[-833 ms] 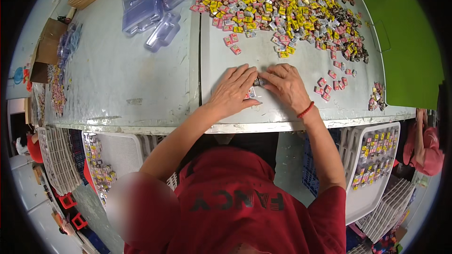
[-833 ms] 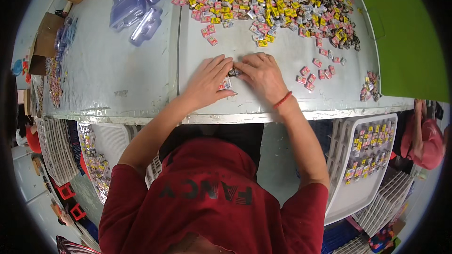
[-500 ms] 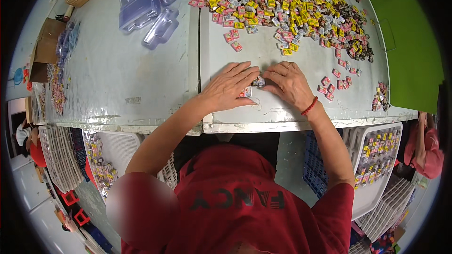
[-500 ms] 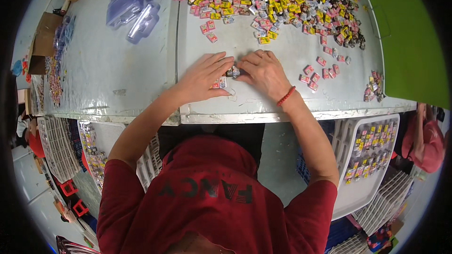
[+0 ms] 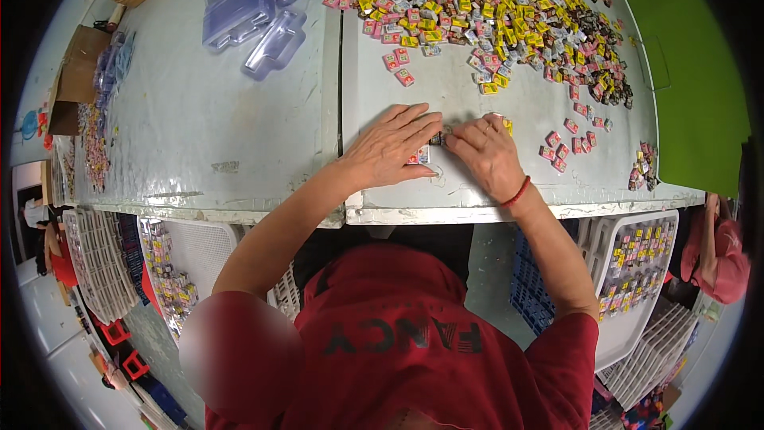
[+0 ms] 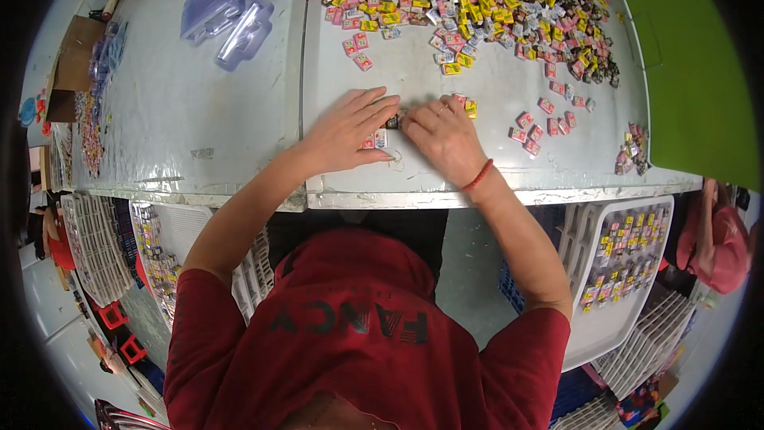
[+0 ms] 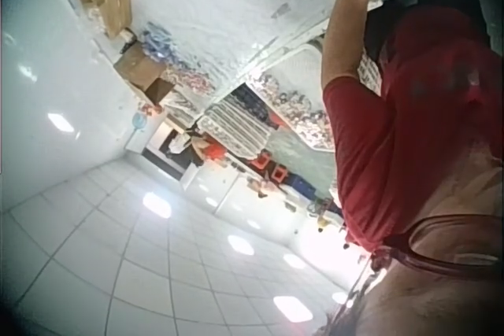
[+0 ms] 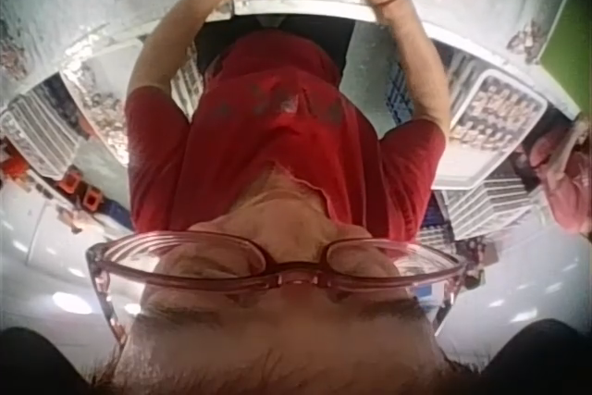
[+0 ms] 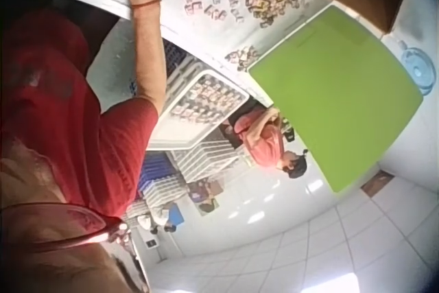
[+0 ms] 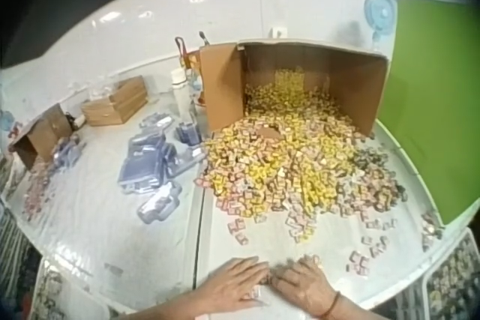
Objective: Sorting and aligning small rectangular toy pieces on a workbench for packaging.
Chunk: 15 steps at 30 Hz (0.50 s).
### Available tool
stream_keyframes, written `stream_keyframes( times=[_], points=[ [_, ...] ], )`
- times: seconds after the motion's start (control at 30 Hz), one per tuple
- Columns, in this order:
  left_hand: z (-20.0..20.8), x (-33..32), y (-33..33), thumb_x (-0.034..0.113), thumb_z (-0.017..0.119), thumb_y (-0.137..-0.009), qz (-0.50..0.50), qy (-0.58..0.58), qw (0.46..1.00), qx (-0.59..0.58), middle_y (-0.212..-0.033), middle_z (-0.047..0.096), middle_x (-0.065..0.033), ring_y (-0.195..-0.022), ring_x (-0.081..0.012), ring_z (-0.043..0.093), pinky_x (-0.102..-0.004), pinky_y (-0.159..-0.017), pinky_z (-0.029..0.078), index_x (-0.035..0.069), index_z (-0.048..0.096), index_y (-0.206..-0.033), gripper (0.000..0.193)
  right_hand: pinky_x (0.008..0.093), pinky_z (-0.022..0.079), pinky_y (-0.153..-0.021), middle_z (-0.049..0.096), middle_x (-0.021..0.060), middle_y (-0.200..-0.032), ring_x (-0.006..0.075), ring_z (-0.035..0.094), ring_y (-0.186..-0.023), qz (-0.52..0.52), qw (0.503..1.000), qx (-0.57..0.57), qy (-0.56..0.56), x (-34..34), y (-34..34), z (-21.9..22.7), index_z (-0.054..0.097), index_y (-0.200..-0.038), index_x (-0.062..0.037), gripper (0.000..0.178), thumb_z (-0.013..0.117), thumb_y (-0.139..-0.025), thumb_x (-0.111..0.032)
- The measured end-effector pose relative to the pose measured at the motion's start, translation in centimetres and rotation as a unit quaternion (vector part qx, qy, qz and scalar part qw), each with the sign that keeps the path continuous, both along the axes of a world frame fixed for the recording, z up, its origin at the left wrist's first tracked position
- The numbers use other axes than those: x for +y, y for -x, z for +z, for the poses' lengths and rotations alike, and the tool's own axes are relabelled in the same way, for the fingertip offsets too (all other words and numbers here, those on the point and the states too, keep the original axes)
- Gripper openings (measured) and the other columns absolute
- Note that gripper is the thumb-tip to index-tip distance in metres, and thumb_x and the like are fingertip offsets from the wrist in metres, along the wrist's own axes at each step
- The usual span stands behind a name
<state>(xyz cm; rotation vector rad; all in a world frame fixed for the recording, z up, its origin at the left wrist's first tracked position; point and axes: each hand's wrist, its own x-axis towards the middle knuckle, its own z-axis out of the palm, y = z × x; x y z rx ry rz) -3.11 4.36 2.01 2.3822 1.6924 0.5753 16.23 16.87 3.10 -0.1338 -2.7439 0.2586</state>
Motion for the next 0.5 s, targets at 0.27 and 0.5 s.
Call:
stream_keyframes(
  times=[0.27, 0.5],
  points=[
    [0.5, -0.2, 0.1, 0.042, 0.068, -0.078, 0.009, 0.015, 1.0, 0.004, -0.136, 0.046, -0.0144, -0.13, -0.03, 0.037, -0.04, -0.106, 0.031, -0.002, 0.046, -0.129, 0.07, 0.0416, 0.045, -0.092, 0.058, 0.0087, -0.11, 0.0234, 0.056, -0.104, -0.07, 0.997, -0.006, -0.019, -2.6, -0.6, 1.7, 0.058, -0.121, -0.0057, 0.04, 0.067, -0.083, -0.017],
    [2.1, -0.2, 3.2, 0.026, 0.059, -0.088, 0.206, 0.084, 0.956, -0.194, -0.099, 0.066, -0.0161, -0.092, -0.0339, 0.062, -0.0403, -0.081, 0.049, 0.002, 0.064, -0.104, 0.03, 0.0219, 0.05, -0.048, 0.067, 0.0085, -0.09, 0.0105, 0.062, -0.058, -0.29, 0.709, -0.06, 0.64, -6.3, -2.6, 1.7, 0.053, -0.122, 0.0043, 0.032, 0.054, -0.095, -0.013]
  ],
)
